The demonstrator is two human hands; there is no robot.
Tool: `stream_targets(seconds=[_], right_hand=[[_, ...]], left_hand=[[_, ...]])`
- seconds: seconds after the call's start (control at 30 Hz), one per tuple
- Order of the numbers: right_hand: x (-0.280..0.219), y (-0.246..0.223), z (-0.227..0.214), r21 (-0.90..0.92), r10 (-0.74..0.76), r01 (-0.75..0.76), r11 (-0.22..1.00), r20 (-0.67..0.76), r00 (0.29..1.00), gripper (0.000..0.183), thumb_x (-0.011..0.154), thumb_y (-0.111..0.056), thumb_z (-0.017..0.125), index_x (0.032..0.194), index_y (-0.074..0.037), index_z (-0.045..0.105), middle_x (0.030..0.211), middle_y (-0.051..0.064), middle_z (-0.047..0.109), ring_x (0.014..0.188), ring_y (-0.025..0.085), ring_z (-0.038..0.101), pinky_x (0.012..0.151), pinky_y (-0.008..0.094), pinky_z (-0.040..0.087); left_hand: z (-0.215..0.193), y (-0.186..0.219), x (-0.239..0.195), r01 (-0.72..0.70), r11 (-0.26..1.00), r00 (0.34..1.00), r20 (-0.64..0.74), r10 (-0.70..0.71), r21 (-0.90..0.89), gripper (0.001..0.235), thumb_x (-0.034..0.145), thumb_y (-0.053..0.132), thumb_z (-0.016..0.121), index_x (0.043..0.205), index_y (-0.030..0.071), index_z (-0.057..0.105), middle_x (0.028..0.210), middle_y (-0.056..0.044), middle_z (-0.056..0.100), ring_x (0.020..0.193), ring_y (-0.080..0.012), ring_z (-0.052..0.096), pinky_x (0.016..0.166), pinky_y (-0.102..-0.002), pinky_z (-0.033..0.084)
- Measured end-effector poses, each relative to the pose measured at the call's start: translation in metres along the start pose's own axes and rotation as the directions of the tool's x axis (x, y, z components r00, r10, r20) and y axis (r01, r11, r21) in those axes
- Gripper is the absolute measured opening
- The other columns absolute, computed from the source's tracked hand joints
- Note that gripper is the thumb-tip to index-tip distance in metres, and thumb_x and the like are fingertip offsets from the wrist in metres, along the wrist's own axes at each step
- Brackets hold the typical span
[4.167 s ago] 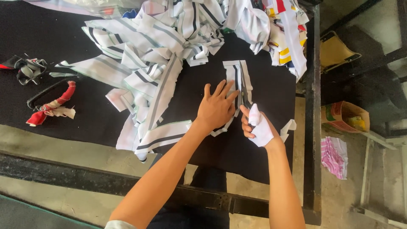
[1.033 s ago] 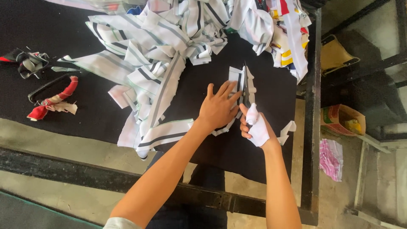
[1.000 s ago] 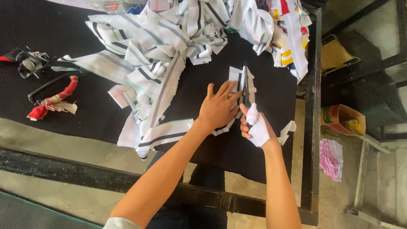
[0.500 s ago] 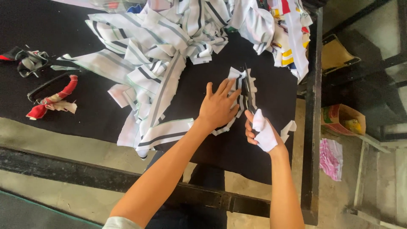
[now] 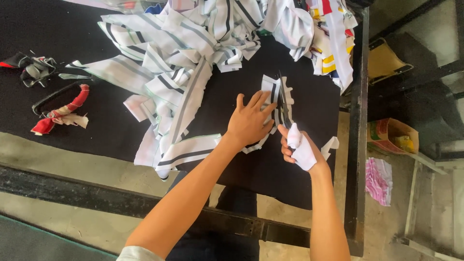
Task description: Cutting and trimming long strips of patterned fabric using scissors on a work table, followed by unfolding and sorting fabric pieces.
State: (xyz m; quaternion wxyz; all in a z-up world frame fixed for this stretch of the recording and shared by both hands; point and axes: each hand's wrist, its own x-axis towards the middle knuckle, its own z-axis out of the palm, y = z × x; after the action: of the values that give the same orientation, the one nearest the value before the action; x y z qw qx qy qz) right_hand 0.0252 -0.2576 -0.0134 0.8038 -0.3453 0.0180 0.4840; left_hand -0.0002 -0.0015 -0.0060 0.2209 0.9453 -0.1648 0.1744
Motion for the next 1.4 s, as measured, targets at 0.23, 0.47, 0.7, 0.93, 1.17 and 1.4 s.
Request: stream_targets(seconds=[0.23,0.47,0.7,0.93,1.17,1.4], right_hand=[[0.005,-0.002,-0.055,0.042,0.056,-0.064,0.997,0.177,0.983,0.03,0.096,-0.025,0.069,0.108,0.002,0.066,0.094,0.028,0.071,0.076,0.045,0.072,0.047,0.054,0.057],[0.006,-0.004,-0.056,0.07,0.117,-0.136,0.988,0.222,0.968,0.033,0.098,-0.03,0.064,0.113,-0.001,0.062,0.099,0.027,0.07,0.082,0.045,0.071,0.052,0.056,0.058],[0.004,-0.006,-0.106,0.016,0.161,-0.17,0.985,0.248,0.955,0.029,0.105,-0.032,0.056,0.114,-0.005,0.062,0.101,0.025,0.07,0.086,0.041,0.071,0.056,0.048,0.059],[-0.02,0.015,-0.091,0.024,-0.067,0.063,0.998,0.327,0.943,0.051,0.104,-0.046,0.057,0.085,0.001,0.055,0.077,0.03,0.053,0.054,0.049,0.059,0.034,0.048,0.045],[-0.039,-0.015,-0.09,0.024,-0.114,0.118,0.993,0.512,0.852,0.043,0.106,-0.029,0.054,0.105,0.013,0.058,0.087,0.035,0.058,0.069,0.054,0.063,0.054,0.053,0.054],[-0.051,0.007,-0.129,-0.136,-0.469,0.469,0.873,0.03,0.883,0.061,0.114,-0.051,0.038,0.087,0.0,0.059,0.06,0.018,0.055,0.042,0.038,0.059,0.036,0.037,0.047]], left_hand=[[0.003,-0.001,-0.001,-0.019,1.0,0.999,-0.032,0.019,-0.017,0.041,0.096,0.04,0.061,0.133,0.023,0.065,0.145,-0.011,0.054,0.141,-0.0254,0.044,0.106,-0.056,0.027],[0.003,-0.001,-0.001,-0.03,0.999,0.999,-0.034,0.029,-0.037,0.039,0.096,0.04,0.061,0.131,0.023,0.066,0.143,-0.01,0.054,0.14,-0.0253,0.043,0.106,-0.056,0.027],[-0.001,0.0,-0.002,-0.021,0.999,1.0,-0.023,0.02,-0.037,0.038,0.097,0.041,0.061,0.131,0.023,0.067,0.143,-0.009,0.054,0.139,-0.0239,0.043,0.106,-0.055,0.027],[0.022,-0.008,0.006,0.096,0.995,0.993,-0.062,-0.097,-0.021,0.032,0.092,0.028,0.07,0.123,0.022,0.068,0.13,-0.004,0.054,0.131,-0.0225,0.046,0.102,-0.055,0.03],[-0.02,-0.005,0.003,0.107,0.975,0.985,-0.113,-0.131,-0.192,0.025,0.102,0.032,0.057,0.117,0.017,0.069,0.097,-0.004,0.069,0.1,-0.0233,0.062,0.086,-0.043,0.041],[-0.064,-0.007,-0.003,0.159,0.969,0.877,0.478,-0.051,-0.188,0.097,0.057,0.057,0.092,0.144,0.029,0.06,0.136,-0.004,0.044,0.126,-0.0275,0.04,0.101,-0.044,0.034]])
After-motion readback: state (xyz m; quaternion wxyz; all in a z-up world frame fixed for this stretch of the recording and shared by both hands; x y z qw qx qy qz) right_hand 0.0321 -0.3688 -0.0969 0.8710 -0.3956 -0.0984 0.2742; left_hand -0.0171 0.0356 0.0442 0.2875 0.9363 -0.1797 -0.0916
